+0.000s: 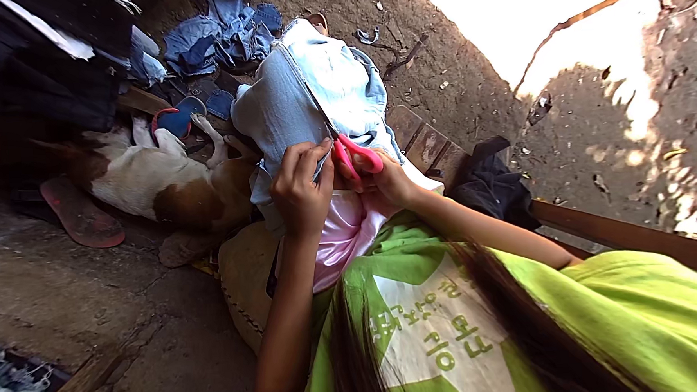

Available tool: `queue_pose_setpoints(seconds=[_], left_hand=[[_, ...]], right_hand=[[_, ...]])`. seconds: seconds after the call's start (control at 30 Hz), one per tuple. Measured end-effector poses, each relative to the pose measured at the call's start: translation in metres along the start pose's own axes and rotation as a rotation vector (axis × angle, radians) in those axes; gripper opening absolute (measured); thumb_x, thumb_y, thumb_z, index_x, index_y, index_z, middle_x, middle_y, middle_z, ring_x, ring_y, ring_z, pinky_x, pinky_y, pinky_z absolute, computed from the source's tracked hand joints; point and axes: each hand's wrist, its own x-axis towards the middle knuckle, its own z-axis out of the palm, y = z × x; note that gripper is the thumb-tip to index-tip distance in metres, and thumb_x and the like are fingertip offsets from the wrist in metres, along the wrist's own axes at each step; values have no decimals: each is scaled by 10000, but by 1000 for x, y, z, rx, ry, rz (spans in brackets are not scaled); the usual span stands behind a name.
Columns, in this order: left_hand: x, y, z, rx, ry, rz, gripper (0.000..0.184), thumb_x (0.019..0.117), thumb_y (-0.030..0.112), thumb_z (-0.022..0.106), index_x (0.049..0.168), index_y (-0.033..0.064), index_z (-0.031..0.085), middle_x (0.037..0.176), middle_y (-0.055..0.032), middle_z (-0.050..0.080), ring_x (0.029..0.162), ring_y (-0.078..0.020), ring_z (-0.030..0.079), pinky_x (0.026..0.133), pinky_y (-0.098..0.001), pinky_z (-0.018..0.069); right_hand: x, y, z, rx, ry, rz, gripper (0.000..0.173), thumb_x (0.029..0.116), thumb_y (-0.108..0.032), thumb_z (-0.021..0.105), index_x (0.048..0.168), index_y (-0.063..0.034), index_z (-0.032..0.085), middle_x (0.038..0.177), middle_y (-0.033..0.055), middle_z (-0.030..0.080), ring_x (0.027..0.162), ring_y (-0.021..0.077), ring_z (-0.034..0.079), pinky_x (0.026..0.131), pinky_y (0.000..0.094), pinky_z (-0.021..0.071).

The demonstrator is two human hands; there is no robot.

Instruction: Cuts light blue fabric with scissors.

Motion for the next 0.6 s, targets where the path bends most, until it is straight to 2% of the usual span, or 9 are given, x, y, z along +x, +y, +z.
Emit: queue_pose_setpoints(seconds=[0.1, 0.23, 0.3, 0.47, 0.53, 0.6], left_hand=[[-1, 0, -2, 6, -27, 1, 115, 929, 51, 706, 986, -23, 773, 907, -147, 688, 843, -133, 666, 753, -179, 512], [-2, 0, -2, 11, -25, -8, 109, 933, 62, 712, 982, -15, 771, 912, -131, 686, 846, -121, 666, 749, -178, 515], [-2, 0, -2, 8, -20, -8, 108, 933, 63, 714, 979, -16, 771, 907, -136, 686, 841, -123, 666, 752, -177, 516], [-1, -1, 0, 3, -2, 0, 106, 909, 48, 716, 956, -21, 779, 881, -157, 702, 824, -147, 674, 747, -188, 512], [-1, -1, 0, -2, -7, -1, 108, 911, 52, 715, 958, -24, 777, 884, -157, 701, 824, -142, 671, 747, -186, 510], [-2, -1, -1, 3, -23, -4, 114, 930, 60, 712, 983, -20, 773, 905, -144, 690, 844, -128, 668, 756, -175, 513]], right_hand=[[-1, 1, 2, 13, 18, -34, 389, 1071, -402, 409, 795, -185, 578, 610, -100, 509, 502, -35, 452, 471, 130, 374], [1, -2, 3, 31, -8, 14, 360, 1070, -296, 355, 817, -169, 576, 606, -89, 508, 492, -33, 441, 459, 125, 359], [0, -3, 3, 21, 2, 23, 376, 1075, -313, 346, 808, -172, 571, 591, -88, 493, 478, -40, 423, 446, 118, 339], [2, -5, 3, -16, 9, 21, 365, 1064, -307, 354, 803, -168, 569, 589, -86, 493, 484, -30, 442, 455, 131, 366], [2, -6, 3, -10, 14, 43, 369, 1067, -295, 332, 810, -175, 568, 587, -90, 491, 477, -37, 427, 445, 122, 339], [2, -7, 4, 6, 10, 34, 374, 1079, -288, 325, 815, -177, 566, 607, -86, 503, 500, -33, 445, 473, 124, 370]])
